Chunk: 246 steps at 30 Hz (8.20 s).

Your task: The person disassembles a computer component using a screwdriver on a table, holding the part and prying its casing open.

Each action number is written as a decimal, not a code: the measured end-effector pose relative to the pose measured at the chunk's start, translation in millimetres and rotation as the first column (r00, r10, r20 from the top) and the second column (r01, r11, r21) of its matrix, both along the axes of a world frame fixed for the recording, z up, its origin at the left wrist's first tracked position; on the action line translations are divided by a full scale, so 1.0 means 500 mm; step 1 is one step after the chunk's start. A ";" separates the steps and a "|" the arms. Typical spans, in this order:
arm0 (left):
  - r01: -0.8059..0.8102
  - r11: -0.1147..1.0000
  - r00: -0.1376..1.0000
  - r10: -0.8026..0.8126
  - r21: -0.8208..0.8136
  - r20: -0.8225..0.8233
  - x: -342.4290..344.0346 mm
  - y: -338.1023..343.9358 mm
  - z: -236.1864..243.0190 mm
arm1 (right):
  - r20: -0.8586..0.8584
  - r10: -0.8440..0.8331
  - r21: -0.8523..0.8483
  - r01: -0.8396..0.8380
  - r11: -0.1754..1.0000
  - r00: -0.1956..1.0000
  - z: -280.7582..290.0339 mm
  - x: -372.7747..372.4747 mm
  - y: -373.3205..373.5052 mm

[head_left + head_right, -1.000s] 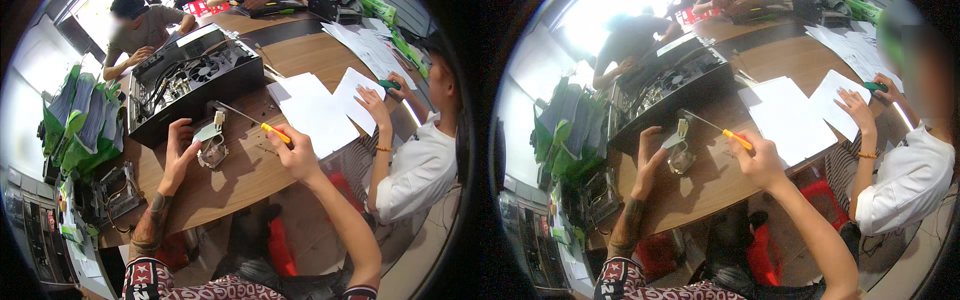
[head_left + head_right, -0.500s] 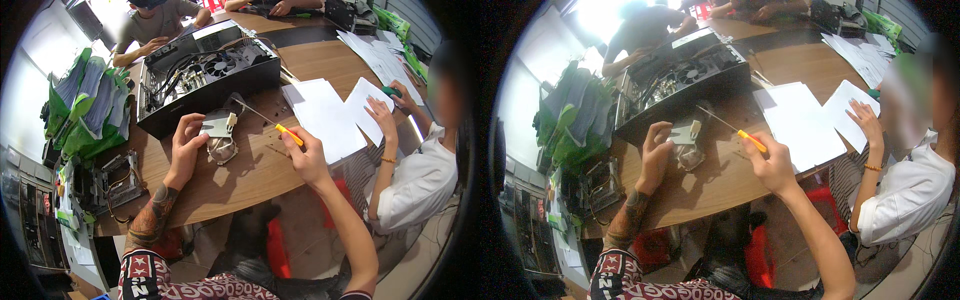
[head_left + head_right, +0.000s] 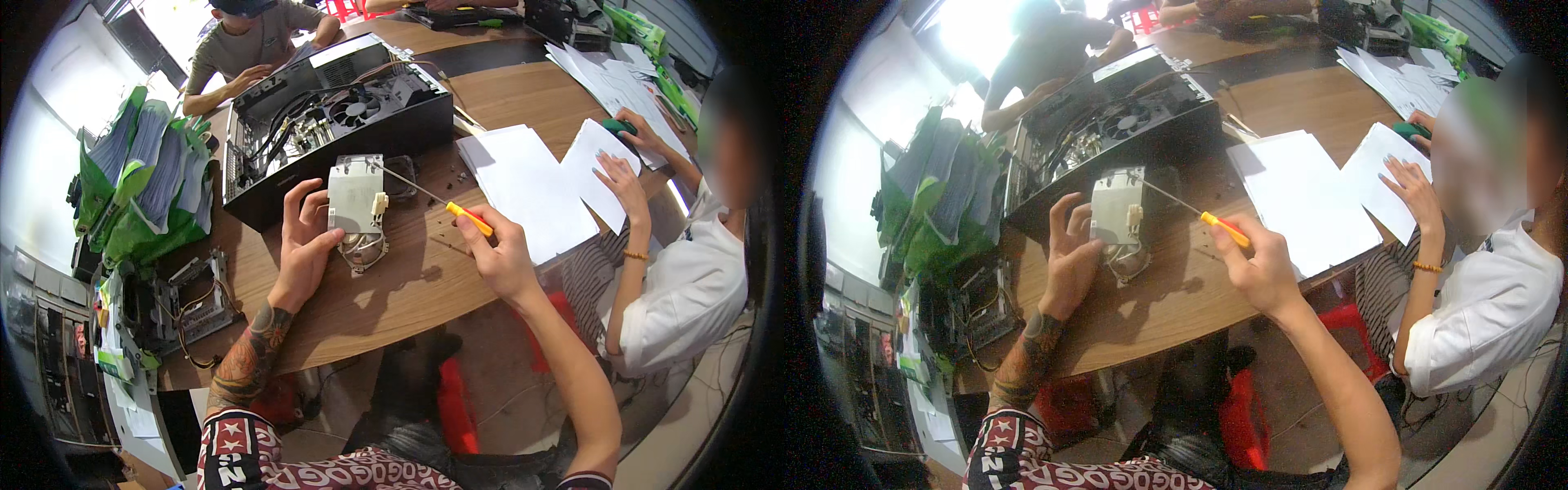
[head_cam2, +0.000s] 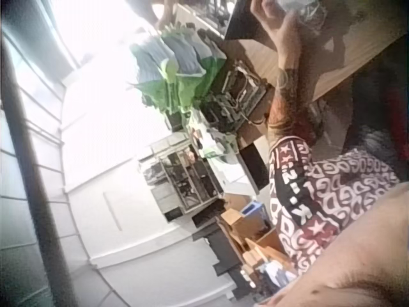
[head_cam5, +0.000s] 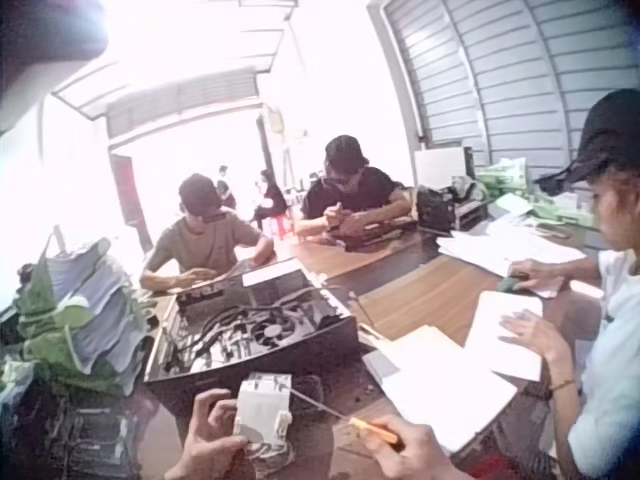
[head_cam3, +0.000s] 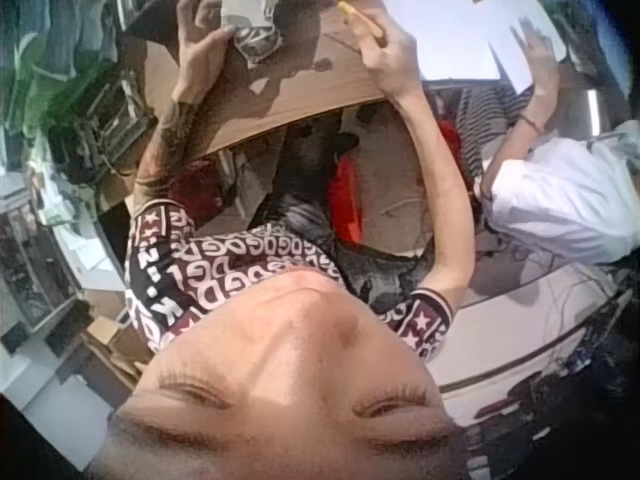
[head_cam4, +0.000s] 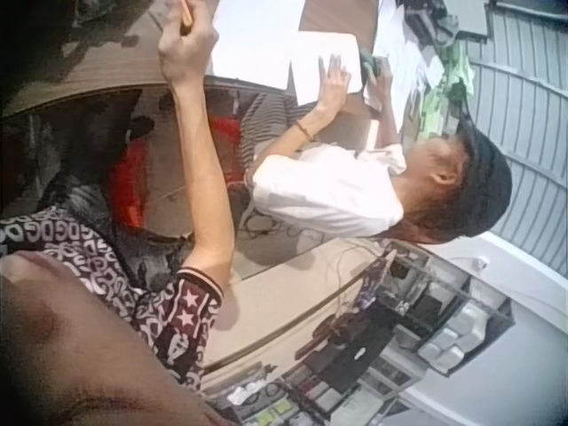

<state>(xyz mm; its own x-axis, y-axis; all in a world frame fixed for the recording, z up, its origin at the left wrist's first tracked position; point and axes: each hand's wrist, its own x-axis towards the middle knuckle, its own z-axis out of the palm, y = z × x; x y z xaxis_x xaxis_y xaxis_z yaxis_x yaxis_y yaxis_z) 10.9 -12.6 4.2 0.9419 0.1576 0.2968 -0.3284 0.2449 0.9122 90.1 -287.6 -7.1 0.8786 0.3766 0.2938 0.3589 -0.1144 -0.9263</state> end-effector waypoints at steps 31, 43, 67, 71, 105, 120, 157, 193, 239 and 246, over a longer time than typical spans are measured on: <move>0.001 0.994 0.994 -0.013 -0.111 -0.106 -0.003 -0.010 0.015 | -0.020 0.083 0.106 -0.081 0.991 0.996 -0.001 0.001 -0.013; 0.013 0.992 0.996 -0.023 -0.123 -0.081 -0.005 -0.012 0.018 | -0.031 0.057 0.140 -0.052 0.989 0.998 0.006 0.001 -0.009; -0.013 0.998 0.998 0.010 -0.054 -0.064 0.001 -0.012 0.007 | -0.037 0.053 0.077 -0.050 0.996 0.998 -0.005 0.005 -0.013; -0.007 0.997 0.998 0.002 -0.072 -0.067 0.000 -0.015 0.013 | 0.036 0.033 0.098 -0.036 0.994 0.999 -0.005 0.002 -0.017; -0.047 0.998 0.994 0.043 -0.039 -0.102 0.009 -0.025 -0.007 | 0.174 0.015 -0.083 0.000 0.997 0.985 -0.021 0.000 -0.007; -0.073 0.994 0.991 0.082 0.085 -0.106 -0.002 0.000 -0.007 | 0.150 0.103 -0.217 -0.069 0.974 0.983 -0.014 -0.001 0.029; -0.094 0.803 0.993 0.117 0.589 -0.001 -0.013 0.022 -0.003 | 0.265 -0.031 -0.075 0.053 0.996 0.964 -0.044 0.010 0.066; -0.105 0.707 0.988 0.156 0.700 -0.009 0.004 0.001 -0.018 | 0.352 -0.110 -0.130 0.165 0.978 0.930 -0.033 -0.003 0.011; -0.151 0.826 0.973 0.222 0.544 -0.067 0.004 0.013 -0.010 | -0.004 -0.055 0.117 0.055 0.992 0.998 0.007 -0.013 -0.018; -0.213 0.819 0.966 0.259 0.532 -0.012 0.006 0.012 -0.012 | -0.189 0.102 0.332 -0.034 0.943 0.977 0.007 -0.007 -0.024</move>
<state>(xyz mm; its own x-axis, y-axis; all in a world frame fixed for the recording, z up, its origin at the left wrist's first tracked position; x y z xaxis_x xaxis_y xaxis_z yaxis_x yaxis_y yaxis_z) 14.1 -6.5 -1.8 0.9198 0.2216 0.3239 -0.2347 -0.3509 0.9065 86.8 -299.4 -3.5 0.9075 0.3512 0.2302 0.1576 0.2234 -0.9619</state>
